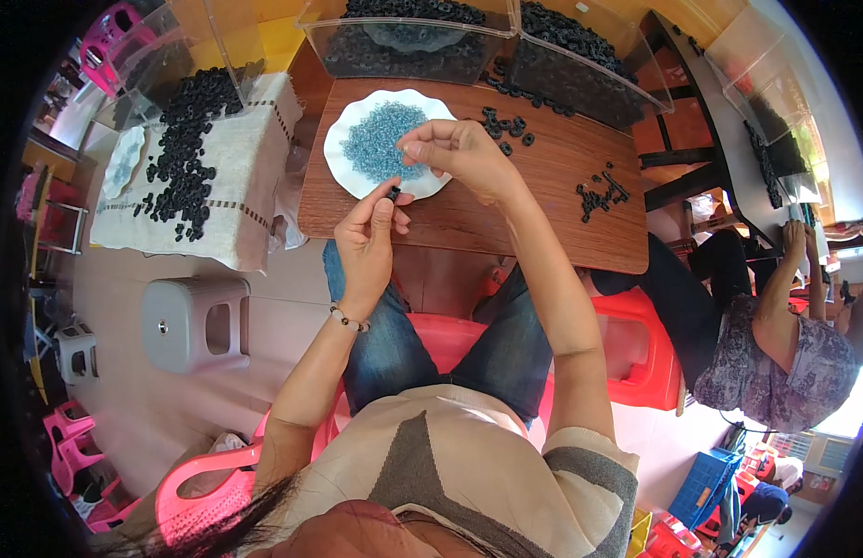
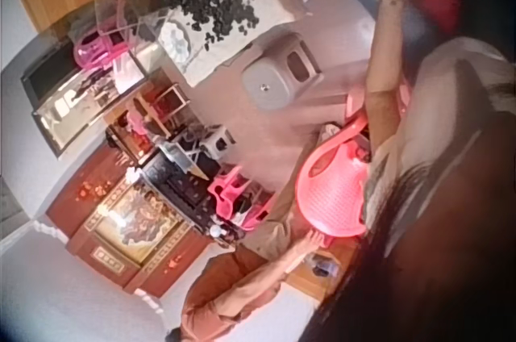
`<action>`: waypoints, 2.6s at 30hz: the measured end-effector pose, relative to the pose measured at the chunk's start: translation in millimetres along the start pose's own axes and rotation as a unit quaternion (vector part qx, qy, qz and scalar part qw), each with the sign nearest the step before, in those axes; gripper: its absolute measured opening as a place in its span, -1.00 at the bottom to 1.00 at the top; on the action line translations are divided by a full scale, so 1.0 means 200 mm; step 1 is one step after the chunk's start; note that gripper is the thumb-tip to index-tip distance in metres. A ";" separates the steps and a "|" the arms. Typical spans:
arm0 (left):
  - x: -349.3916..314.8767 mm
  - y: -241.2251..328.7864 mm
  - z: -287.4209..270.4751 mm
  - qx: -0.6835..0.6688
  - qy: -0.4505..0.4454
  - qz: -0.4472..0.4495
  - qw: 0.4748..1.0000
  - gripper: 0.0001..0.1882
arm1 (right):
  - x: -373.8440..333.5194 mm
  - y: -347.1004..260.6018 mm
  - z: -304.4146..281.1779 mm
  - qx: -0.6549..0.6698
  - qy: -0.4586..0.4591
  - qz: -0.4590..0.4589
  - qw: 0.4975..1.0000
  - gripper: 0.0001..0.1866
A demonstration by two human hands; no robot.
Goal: Manually inserting tiny blue beads into small black plastic components at a workshop table.
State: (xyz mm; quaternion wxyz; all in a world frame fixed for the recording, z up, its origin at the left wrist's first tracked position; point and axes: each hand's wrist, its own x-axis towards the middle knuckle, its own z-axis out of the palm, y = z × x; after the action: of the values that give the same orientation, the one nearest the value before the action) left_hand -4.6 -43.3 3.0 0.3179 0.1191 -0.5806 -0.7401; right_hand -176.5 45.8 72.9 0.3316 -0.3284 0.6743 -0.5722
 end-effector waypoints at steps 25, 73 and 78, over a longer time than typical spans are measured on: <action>-0.04 0.00 0.04 0.042 -0.085 0.039 0.995 -0.69 | -0.33 -0.01 0.04 0.017 0.011 0.015 1.000 -0.77; -0.05 -0.02 0.08 0.004 -0.163 -0.049 0.985 -0.69 | -0.39 0.28 -0.26 -0.506 0.212 -0.074 0.833 -0.81; -0.05 -0.03 0.06 0.008 -0.141 -0.049 0.989 -0.71 | -0.43 0.18 -0.21 -0.314 0.199 -0.031 0.928 -0.73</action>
State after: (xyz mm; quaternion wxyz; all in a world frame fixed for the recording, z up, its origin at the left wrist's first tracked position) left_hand -4.4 -27.7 -0.4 0.1953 0.0441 -0.6189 -0.7595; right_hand -164.2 143.9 47.7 0.0526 -0.3161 0.8612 -0.3944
